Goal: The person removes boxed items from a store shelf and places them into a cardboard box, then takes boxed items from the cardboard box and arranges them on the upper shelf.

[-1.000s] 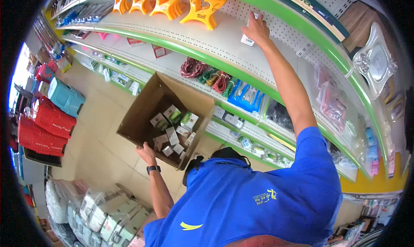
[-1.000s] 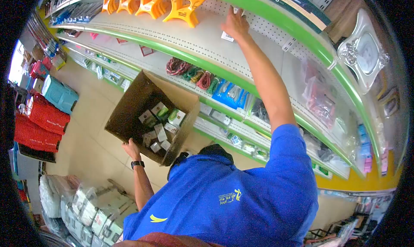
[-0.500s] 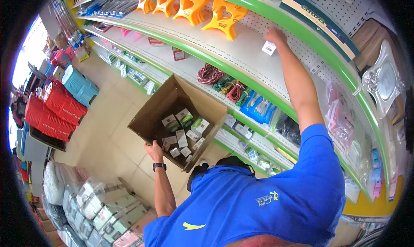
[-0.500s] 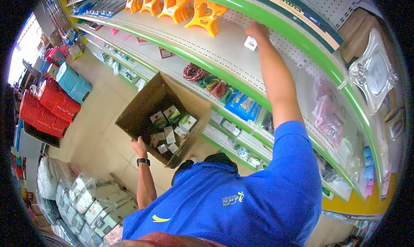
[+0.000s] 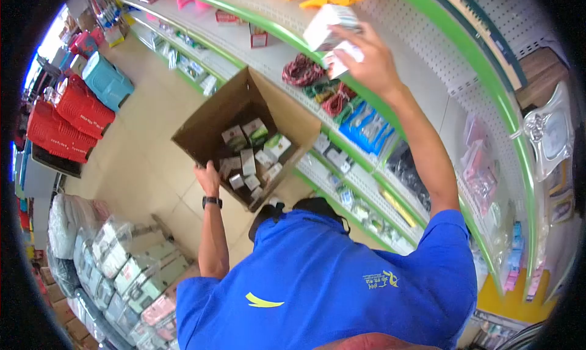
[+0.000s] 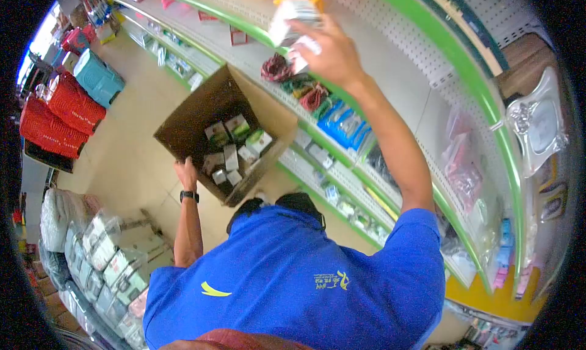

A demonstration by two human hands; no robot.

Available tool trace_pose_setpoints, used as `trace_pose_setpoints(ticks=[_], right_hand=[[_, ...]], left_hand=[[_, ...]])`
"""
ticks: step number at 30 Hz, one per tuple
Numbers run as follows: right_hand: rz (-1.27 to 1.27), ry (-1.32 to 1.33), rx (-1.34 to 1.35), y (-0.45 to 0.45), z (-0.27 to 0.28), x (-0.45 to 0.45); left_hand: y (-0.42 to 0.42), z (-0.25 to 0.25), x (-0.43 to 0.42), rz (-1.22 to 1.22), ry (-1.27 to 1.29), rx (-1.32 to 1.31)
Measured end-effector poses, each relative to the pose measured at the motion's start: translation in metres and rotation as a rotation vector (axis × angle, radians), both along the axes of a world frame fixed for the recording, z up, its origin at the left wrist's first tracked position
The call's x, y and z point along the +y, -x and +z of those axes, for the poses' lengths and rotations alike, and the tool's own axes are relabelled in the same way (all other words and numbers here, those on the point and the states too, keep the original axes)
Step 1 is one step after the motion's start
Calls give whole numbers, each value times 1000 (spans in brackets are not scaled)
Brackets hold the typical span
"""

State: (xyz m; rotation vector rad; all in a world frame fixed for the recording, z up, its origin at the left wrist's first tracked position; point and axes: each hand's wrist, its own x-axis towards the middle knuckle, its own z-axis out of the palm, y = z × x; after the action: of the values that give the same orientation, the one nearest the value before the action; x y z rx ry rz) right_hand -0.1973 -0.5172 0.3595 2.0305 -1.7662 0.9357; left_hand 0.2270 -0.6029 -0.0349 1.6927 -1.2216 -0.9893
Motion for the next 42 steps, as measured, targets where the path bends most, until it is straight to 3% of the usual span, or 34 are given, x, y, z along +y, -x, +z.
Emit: trace_pose_setpoints(ticks=[5, 7, 10, 14, 19, 21, 24, 30, 33, 34, 35, 39, 40, 41, 42], right_hand=[[175, -398, -33, -79, -97, -7], [177, -596, -237, -94, -159, -22], [208, -496, -401, -114, -235, -36], [129, -547, -552, -115, -252, -29], [43, -343, -538, -71, -195, 40], [-81, -434, -674, -50, -161, 77], [-230, -336, -848, -20, -145, 138], [-450, -44, -1213, -25, -180, 269], [-729, -24, -1193, -46, -209, 335], [-819, 45, -1123, -49, -212, 359], [-907, 110, -1052, -51, -210, 382], [-1240, 443, -752, -55, -95, 485], [-1343, 631, -492, -60, -56, 503], [-1327, 913, -436, -65, -30, 528], [-1096, 1089, -135, -66, -14, 569]], left_hand=[[1, 18, 5, -9, -38, -61], [1, 19, 7, -13, -48, -76], [3, 20, 7, 4, -40, -69], [3, 22, 5, 17, -32, -62], [-5, 1, 1, -17, -52, -37], [-3, 16, 9, -47, -37, 57], [-12, -9, 0, -92, -2, -36], [-11, -6, -12, -75, -154, -99], [-6, -7, -19, -38, -244, -178], [-8, -2, -21, -43, -311, -220], [-23, -13, -25, -144, -195, -236], [-21, -13, -11, -104, -192, -336], [-15, -10, -5, -75, -211, -358], [-9, -6, 0, -52, -225, -375], [-4, -2, 6, -31, -241, -394]])
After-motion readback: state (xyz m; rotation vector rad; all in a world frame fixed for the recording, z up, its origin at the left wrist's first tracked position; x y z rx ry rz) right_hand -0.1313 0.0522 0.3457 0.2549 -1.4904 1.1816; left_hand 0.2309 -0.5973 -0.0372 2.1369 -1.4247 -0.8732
